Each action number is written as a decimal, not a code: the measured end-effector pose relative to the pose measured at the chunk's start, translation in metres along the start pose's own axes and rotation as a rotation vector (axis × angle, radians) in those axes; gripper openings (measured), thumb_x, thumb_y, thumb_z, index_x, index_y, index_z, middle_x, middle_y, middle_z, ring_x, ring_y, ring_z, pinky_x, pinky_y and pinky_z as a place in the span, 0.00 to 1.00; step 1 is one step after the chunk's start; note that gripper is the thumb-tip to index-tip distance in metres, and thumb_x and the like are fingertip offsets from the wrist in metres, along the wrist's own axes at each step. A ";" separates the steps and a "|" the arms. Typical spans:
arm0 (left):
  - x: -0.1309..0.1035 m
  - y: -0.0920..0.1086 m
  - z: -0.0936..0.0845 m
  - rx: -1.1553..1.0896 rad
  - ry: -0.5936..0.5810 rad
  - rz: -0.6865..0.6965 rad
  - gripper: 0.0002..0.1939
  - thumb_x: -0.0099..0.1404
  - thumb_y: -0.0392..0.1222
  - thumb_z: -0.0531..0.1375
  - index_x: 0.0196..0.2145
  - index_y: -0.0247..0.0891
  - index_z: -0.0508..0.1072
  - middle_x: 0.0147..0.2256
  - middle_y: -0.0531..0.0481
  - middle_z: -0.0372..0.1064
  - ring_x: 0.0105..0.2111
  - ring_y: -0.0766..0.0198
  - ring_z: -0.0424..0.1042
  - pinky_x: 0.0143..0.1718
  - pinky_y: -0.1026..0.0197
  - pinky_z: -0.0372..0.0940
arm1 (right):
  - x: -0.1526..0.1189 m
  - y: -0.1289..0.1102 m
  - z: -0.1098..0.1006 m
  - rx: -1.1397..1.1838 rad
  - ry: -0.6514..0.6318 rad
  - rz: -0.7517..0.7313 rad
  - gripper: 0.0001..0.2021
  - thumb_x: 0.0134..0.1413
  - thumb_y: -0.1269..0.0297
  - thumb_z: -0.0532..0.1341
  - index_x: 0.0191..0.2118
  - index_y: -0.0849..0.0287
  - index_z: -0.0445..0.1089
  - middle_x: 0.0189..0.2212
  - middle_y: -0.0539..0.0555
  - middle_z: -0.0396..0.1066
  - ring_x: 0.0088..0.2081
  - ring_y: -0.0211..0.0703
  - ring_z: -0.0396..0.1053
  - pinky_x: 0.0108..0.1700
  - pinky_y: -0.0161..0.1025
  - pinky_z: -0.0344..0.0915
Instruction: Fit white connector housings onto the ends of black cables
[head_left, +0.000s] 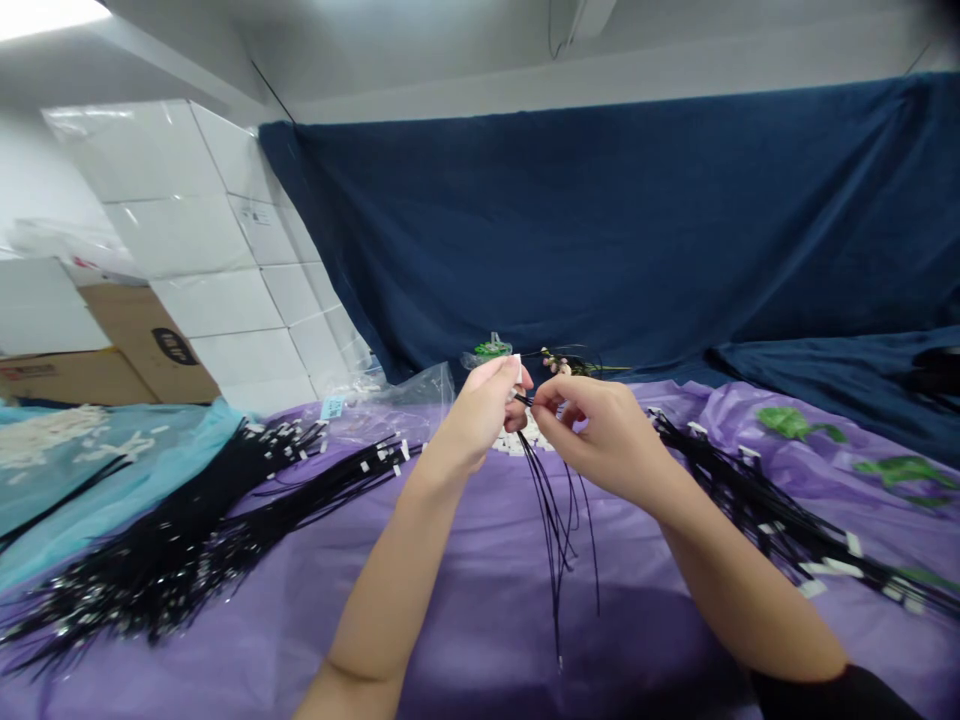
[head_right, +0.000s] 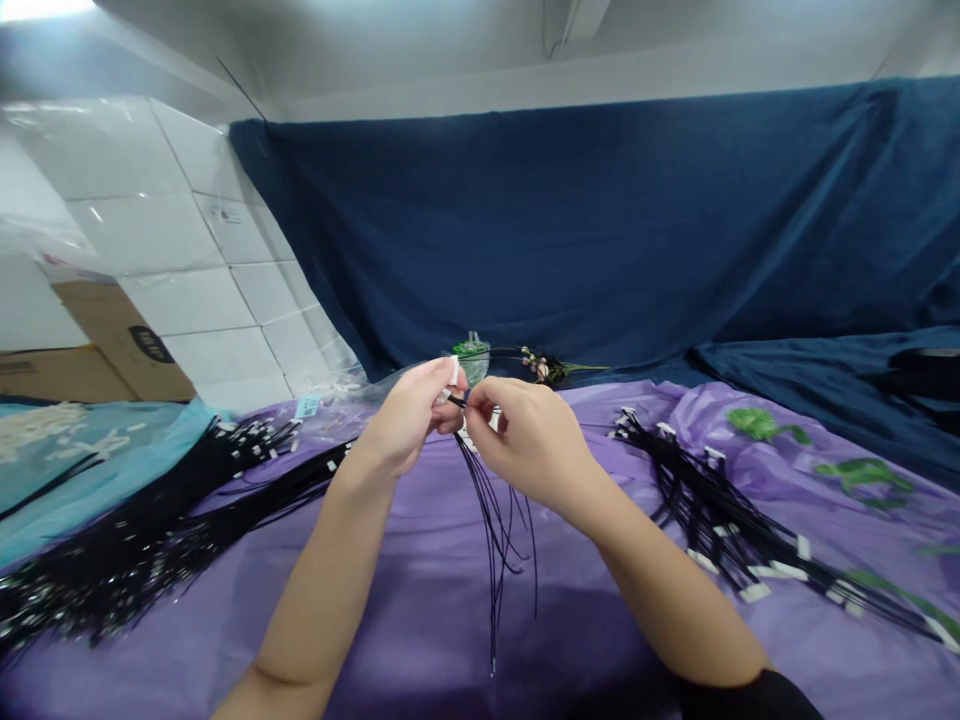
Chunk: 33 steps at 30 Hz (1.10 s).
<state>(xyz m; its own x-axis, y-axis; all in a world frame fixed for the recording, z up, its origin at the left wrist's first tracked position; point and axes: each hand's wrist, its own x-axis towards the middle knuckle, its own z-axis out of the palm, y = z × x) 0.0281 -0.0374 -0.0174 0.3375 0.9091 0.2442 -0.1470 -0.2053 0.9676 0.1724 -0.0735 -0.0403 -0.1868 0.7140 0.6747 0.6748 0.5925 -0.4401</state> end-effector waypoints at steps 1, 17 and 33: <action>-0.001 0.000 0.000 0.032 -0.004 0.002 0.13 0.69 0.43 0.50 0.27 0.36 0.61 0.20 0.59 0.47 0.15 0.76 0.47 0.18 0.68 0.47 | 0.000 0.000 0.001 0.011 -0.012 0.016 0.04 0.54 0.68 0.57 0.31 0.56 0.68 0.25 0.44 0.71 0.23 0.31 0.64 0.28 0.33 0.55; -0.004 -0.008 -0.006 0.220 -0.211 -0.003 0.16 0.69 0.50 0.51 0.28 0.37 0.61 0.21 0.57 0.50 0.17 0.75 0.48 0.20 0.67 0.45 | 0.006 0.014 -0.004 0.404 -0.462 0.149 0.06 0.56 0.70 0.51 0.29 0.59 0.61 0.26 0.48 0.62 0.27 0.34 0.58 0.28 0.34 0.55; 0.002 0.006 -0.023 0.178 -0.029 -0.023 0.16 0.67 0.48 0.55 0.25 0.37 0.63 0.20 0.59 0.43 0.16 0.76 0.43 0.19 0.68 0.41 | 0.018 0.033 -0.022 1.272 -0.421 0.345 0.06 0.51 0.69 0.61 0.36 0.61 0.72 0.28 0.49 0.69 0.25 0.33 0.66 0.31 0.35 0.64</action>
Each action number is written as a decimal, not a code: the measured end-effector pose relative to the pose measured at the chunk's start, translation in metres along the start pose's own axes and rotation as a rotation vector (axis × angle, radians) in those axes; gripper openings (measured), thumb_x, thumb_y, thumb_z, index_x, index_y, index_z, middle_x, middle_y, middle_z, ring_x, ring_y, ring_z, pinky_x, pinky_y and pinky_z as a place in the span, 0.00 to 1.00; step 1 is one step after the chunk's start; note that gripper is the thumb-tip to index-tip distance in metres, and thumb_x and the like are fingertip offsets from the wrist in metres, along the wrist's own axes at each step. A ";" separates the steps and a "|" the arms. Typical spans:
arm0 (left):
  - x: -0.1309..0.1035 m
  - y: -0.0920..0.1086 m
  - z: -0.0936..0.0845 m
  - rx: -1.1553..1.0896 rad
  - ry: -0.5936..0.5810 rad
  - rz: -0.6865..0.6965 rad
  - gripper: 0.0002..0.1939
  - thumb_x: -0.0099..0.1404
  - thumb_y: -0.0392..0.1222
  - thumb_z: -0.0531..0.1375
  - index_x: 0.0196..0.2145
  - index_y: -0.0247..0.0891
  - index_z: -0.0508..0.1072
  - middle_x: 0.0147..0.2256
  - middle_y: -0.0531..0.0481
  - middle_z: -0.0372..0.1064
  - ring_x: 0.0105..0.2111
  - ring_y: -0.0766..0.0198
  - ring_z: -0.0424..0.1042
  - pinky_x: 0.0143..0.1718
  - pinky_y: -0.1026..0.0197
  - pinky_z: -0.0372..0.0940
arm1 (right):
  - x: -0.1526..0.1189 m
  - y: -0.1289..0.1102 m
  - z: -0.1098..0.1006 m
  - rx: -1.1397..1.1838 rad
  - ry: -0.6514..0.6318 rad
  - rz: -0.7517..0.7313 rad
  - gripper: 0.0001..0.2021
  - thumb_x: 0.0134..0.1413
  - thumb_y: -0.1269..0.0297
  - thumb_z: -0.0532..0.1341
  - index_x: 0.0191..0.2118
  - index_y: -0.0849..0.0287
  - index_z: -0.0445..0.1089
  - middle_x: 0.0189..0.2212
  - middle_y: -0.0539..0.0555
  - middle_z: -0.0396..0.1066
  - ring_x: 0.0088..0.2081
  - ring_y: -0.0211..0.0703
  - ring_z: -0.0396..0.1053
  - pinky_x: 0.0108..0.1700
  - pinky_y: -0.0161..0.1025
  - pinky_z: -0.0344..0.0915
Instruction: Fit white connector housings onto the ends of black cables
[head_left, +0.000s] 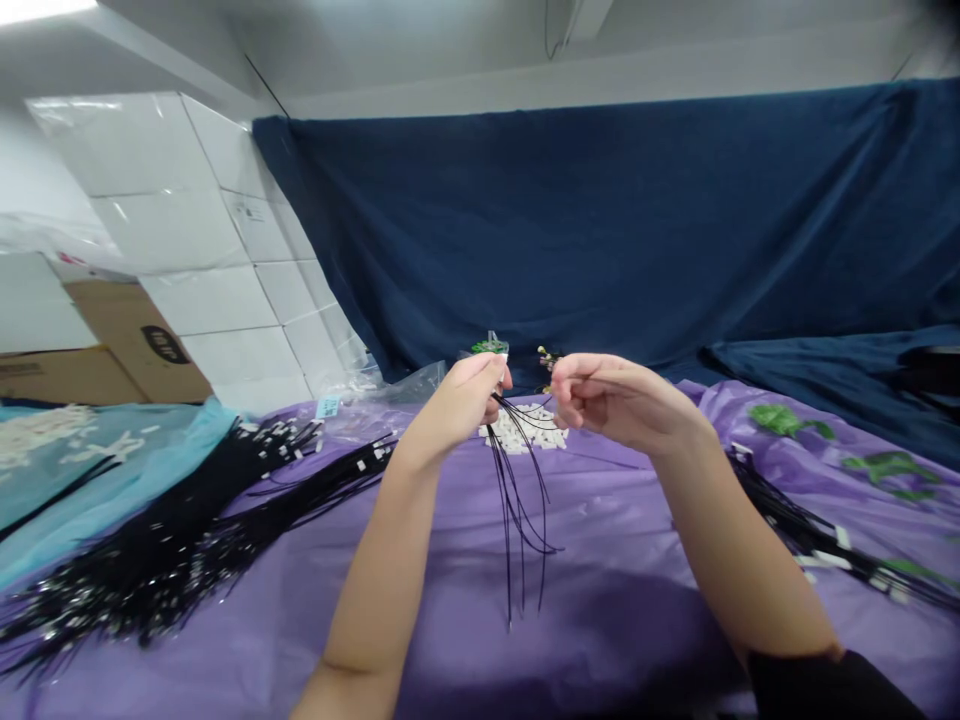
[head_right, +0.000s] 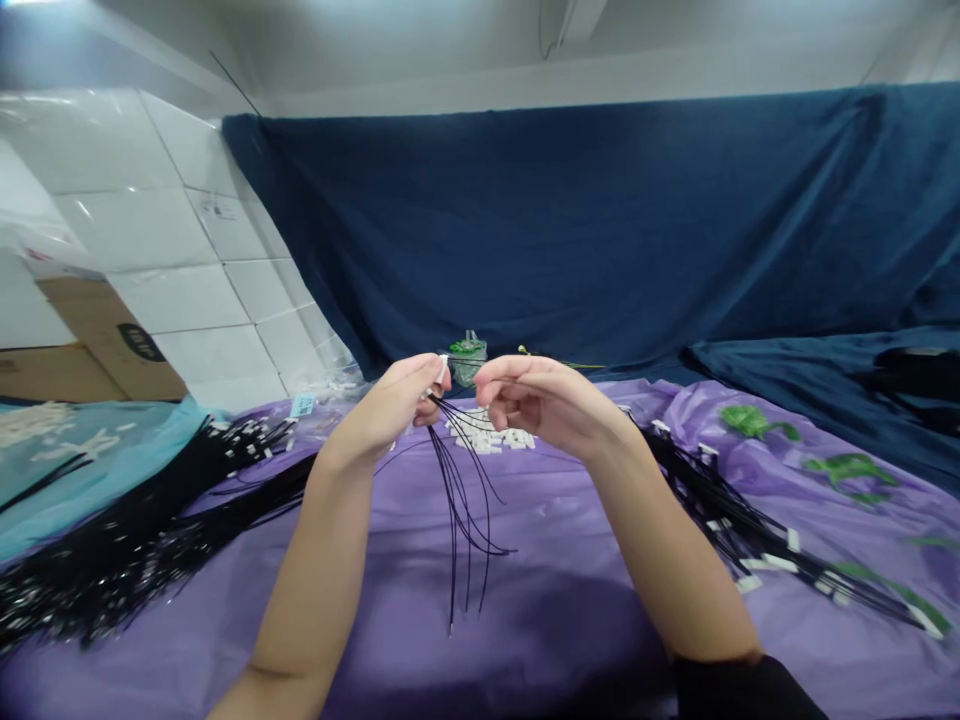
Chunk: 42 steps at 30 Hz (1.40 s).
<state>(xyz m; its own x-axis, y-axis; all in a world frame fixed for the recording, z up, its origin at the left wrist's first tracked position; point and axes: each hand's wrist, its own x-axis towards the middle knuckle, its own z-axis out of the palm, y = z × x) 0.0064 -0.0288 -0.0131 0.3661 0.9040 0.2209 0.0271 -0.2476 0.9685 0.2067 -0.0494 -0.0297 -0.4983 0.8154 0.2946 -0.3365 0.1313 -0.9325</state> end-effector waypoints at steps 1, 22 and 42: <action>0.000 -0.001 -0.001 0.001 -0.005 0.008 0.16 0.68 0.48 0.54 0.25 0.37 0.63 0.20 0.59 0.42 0.16 0.76 0.42 0.19 0.68 0.42 | -0.001 -0.002 -0.001 0.016 0.028 -0.020 0.07 0.51 0.69 0.63 0.38 0.60 0.72 0.30 0.49 0.70 0.26 0.34 0.67 0.33 0.36 0.66; -0.004 0.003 0.002 -0.078 -0.146 0.022 0.16 0.66 0.48 0.55 0.25 0.36 0.63 0.19 0.59 0.44 0.17 0.77 0.40 0.19 0.68 0.42 | -0.027 -0.023 0.003 -0.204 0.524 -0.634 0.09 0.45 0.57 0.70 0.28 0.51 0.70 0.18 0.44 0.57 0.15 0.29 0.49 0.13 0.30 0.45; -0.014 0.011 0.011 -0.138 -0.285 0.037 0.16 0.67 0.49 0.54 0.25 0.36 0.64 0.21 0.58 0.44 0.18 0.76 0.40 0.20 0.68 0.42 | -0.019 0.004 0.038 -0.992 0.656 -0.565 0.06 0.52 0.67 0.61 0.26 0.60 0.70 0.18 0.48 0.66 0.20 0.33 0.61 0.23 0.33 0.58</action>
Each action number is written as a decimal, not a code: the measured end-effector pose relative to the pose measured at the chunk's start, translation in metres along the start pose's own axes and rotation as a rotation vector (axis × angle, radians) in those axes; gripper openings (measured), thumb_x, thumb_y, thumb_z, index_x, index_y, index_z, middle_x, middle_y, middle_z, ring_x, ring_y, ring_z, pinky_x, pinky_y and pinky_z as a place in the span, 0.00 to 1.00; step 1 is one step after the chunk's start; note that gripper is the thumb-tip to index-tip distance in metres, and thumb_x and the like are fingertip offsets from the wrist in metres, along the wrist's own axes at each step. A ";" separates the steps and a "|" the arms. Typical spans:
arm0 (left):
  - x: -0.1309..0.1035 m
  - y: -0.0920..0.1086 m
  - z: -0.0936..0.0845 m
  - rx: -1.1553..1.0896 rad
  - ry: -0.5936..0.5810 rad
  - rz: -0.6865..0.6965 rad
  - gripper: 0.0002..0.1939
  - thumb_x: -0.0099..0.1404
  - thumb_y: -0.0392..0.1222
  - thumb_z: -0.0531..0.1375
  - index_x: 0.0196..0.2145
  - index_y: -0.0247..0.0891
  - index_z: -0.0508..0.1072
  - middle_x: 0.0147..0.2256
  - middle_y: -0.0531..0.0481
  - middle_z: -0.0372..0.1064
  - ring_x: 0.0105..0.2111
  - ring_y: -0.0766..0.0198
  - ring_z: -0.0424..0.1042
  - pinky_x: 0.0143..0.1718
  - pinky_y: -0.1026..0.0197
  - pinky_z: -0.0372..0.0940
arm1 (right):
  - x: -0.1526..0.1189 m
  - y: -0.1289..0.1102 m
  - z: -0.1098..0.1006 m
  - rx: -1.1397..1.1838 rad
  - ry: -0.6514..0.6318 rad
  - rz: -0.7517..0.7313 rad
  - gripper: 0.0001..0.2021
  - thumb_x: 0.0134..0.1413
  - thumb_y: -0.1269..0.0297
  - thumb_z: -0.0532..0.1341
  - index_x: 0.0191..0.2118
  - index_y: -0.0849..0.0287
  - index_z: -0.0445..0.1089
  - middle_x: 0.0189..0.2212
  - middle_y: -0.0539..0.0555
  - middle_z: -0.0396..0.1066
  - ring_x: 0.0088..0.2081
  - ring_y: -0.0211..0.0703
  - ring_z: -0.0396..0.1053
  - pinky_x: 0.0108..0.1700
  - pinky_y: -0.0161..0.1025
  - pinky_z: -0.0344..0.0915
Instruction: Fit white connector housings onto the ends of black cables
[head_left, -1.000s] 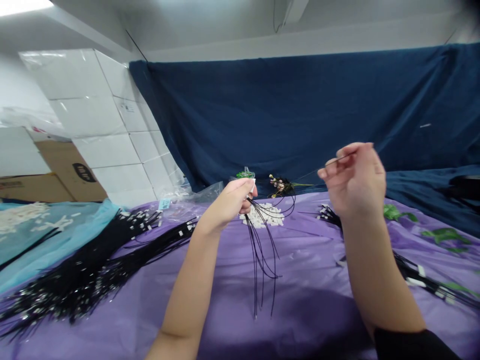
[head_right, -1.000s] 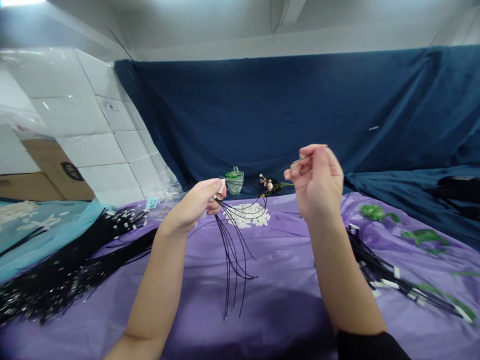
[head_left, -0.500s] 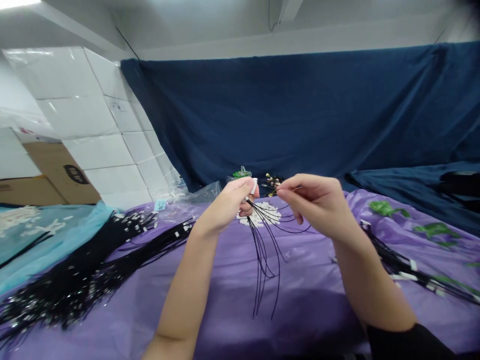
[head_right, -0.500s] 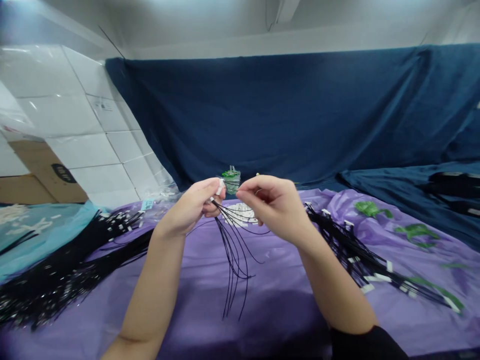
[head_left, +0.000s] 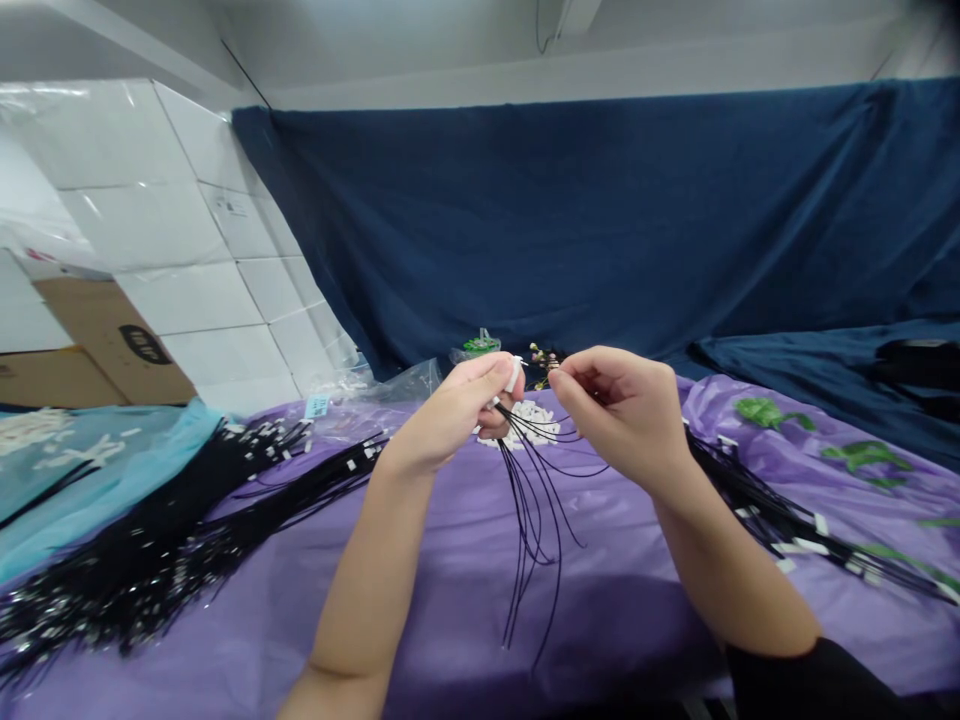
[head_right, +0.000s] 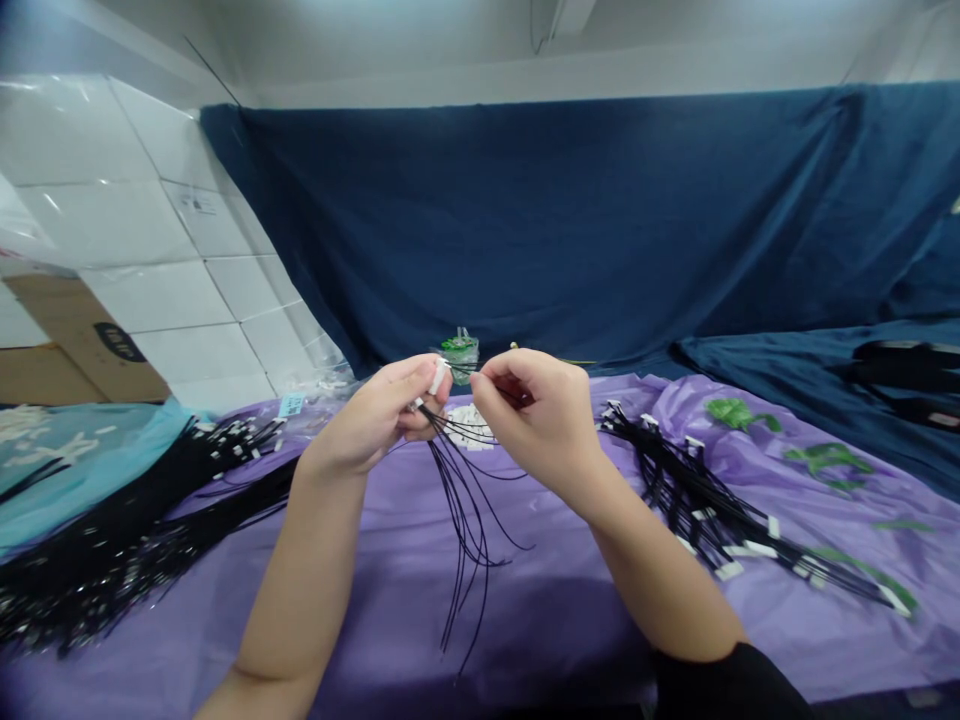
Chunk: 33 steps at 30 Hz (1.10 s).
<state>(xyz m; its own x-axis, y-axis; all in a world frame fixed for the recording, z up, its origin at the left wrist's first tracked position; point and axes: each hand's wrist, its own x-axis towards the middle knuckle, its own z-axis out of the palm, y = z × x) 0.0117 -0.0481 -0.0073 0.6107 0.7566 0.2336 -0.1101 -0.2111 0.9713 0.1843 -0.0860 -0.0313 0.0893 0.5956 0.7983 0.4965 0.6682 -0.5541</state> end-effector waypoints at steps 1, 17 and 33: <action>0.000 0.000 0.000 0.001 0.000 0.000 0.16 0.67 0.49 0.54 0.25 0.36 0.64 0.21 0.58 0.44 0.18 0.76 0.40 0.20 0.68 0.42 | 0.000 0.000 0.000 0.003 -0.003 0.004 0.06 0.52 0.67 0.61 0.26 0.60 0.70 0.18 0.48 0.66 0.20 0.33 0.61 0.23 0.33 0.58; 0.003 -0.007 -0.003 0.047 -0.055 0.052 0.18 0.68 0.52 0.53 0.28 0.35 0.62 0.24 0.58 0.48 0.18 0.77 0.43 0.20 0.68 0.44 | 0.000 0.005 0.002 0.012 0.024 -0.034 0.06 0.51 0.69 0.61 0.25 0.61 0.68 0.18 0.46 0.63 0.20 0.30 0.57 0.23 0.32 0.55; 0.004 -0.009 0.001 0.123 -0.039 0.060 0.18 0.69 0.53 0.51 0.29 0.36 0.62 0.23 0.58 0.47 0.18 0.76 0.43 0.20 0.66 0.44 | 0.001 0.006 0.002 -0.087 0.010 -0.150 0.05 0.55 0.71 0.60 0.29 0.61 0.66 0.18 0.43 0.60 0.18 0.26 0.55 0.23 0.29 0.54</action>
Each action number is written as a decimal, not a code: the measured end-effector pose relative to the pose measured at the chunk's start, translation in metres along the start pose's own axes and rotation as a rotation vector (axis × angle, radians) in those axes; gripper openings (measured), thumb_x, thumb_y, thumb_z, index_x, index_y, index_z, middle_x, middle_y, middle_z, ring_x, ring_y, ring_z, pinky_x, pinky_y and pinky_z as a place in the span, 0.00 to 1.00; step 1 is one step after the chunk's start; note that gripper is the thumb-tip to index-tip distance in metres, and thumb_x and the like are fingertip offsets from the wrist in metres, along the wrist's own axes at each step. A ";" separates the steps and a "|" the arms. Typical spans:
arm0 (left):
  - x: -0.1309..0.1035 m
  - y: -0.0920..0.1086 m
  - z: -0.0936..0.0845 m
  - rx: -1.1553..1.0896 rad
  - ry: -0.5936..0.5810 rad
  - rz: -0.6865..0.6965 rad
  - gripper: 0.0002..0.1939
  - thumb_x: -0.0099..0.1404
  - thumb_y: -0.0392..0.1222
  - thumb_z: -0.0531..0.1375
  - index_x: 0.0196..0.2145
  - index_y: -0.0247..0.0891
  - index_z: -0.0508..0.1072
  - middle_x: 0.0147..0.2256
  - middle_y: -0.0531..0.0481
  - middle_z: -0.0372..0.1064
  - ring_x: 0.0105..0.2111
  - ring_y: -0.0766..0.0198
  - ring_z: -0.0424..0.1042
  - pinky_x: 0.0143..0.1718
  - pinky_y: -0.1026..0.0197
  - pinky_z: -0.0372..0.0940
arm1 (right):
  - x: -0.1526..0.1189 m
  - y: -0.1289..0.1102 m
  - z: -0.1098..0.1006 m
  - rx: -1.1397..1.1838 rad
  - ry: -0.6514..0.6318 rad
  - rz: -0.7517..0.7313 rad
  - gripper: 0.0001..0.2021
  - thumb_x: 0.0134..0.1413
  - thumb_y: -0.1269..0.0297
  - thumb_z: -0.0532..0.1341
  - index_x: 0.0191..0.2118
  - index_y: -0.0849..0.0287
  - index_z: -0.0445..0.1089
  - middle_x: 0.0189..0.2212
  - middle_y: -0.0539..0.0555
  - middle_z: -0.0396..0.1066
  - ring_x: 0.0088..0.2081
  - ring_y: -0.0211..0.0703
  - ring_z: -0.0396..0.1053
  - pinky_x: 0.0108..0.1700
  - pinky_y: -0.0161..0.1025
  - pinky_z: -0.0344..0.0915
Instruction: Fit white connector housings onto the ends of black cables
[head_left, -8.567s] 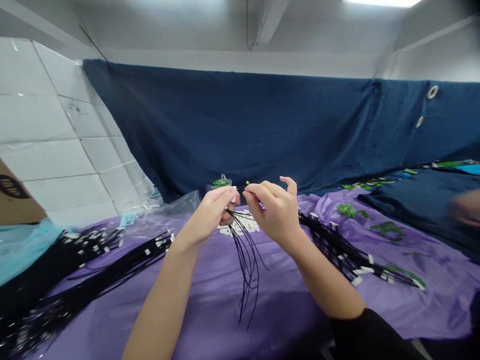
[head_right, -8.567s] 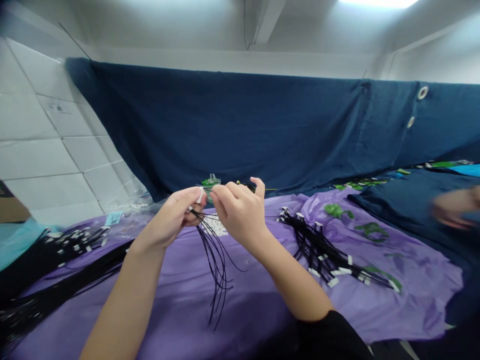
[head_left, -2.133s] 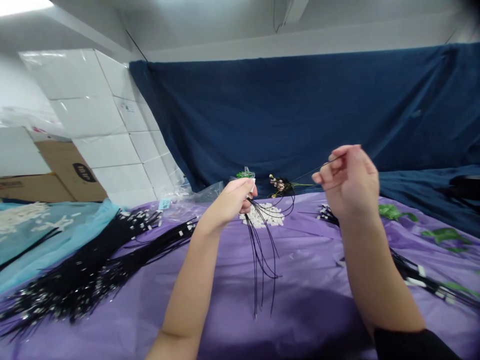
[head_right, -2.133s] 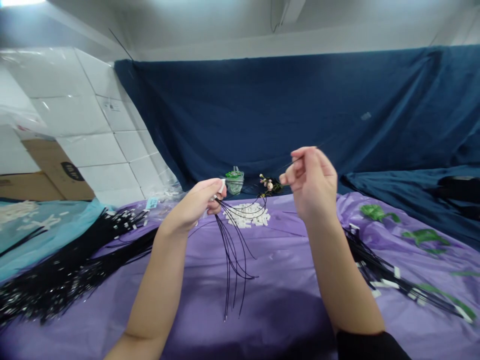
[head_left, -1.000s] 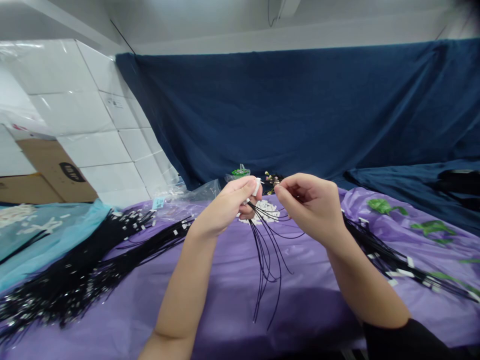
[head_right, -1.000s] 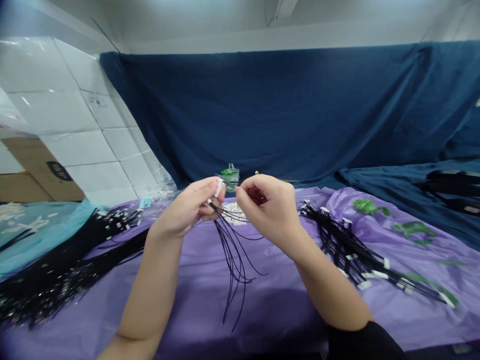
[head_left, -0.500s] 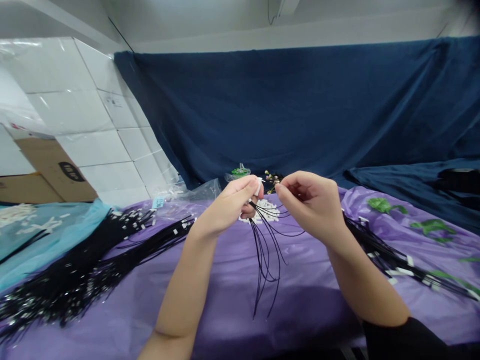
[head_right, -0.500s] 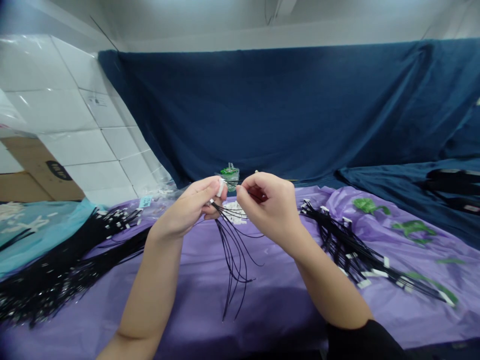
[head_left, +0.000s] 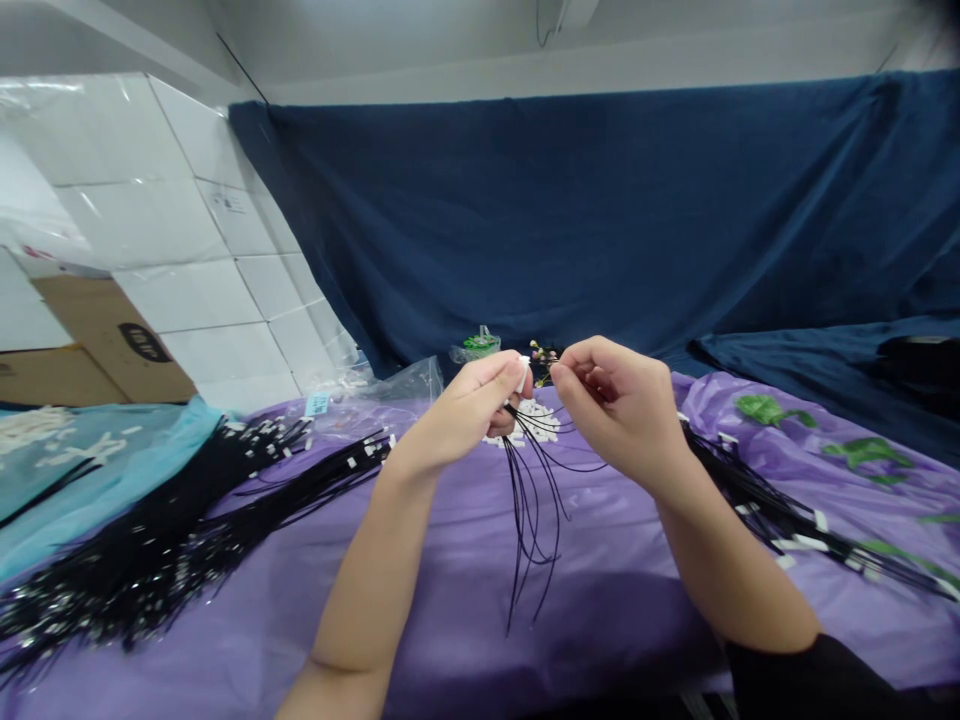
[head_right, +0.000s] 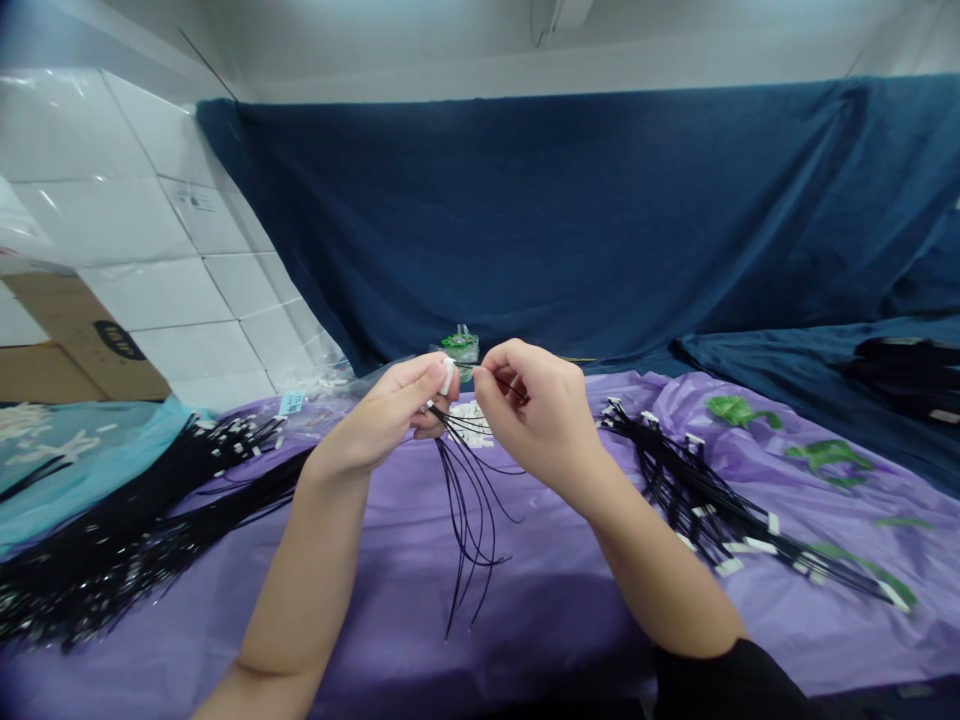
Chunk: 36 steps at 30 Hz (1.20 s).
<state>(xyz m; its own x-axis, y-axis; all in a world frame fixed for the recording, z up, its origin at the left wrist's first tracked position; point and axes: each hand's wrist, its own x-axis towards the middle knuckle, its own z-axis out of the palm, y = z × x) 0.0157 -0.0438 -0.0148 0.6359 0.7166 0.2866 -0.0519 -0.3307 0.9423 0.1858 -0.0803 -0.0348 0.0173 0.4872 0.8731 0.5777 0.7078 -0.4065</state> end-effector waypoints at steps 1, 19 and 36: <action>0.000 0.000 0.000 0.001 0.000 0.003 0.18 0.69 0.53 0.51 0.29 0.36 0.62 0.24 0.58 0.47 0.18 0.76 0.43 0.20 0.66 0.45 | 0.000 0.000 0.001 -0.024 0.014 -0.031 0.04 0.55 0.71 0.60 0.30 0.61 0.66 0.19 0.43 0.60 0.19 0.26 0.55 0.23 0.28 0.55; 0.003 -0.001 0.003 -0.111 -0.059 -0.020 0.19 0.67 0.54 0.54 0.27 0.35 0.61 0.24 0.58 0.48 0.17 0.78 0.44 0.18 0.69 0.45 | -0.002 0.000 0.003 -0.501 0.126 -0.408 0.05 0.61 0.71 0.57 0.35 0.61 0.70 0.23 0.47 0.62 0.22 0.31 0.57 0.24 0.30 0.53; 0.005 0.003 -0.003 -0.210 0.259 -0.003 0.15 0.68 0.46 0.53 0.26 0.36 0.62 0.20 0.60 0.42 0.16 0.77 0.39 0.17 0.71 0.44 | -0.005 -0.005 -0.008 -0.473 0.220 -0.435 0.05 0.55 0.68 0.64 0.38 0.54 0.70 0.36 0.55 0.71 0.36 0.43 0.68 0.33 0.38 0.63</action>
<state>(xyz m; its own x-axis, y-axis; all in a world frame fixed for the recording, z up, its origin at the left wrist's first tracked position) 0.0170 -0.0394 -0.0100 0.4206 0.8588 0.2927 -0.2253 -0.2136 0.9506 0.1893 -0.0909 -0.0352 -0.1606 0.0582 0.9853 0.8636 0.4917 0.1117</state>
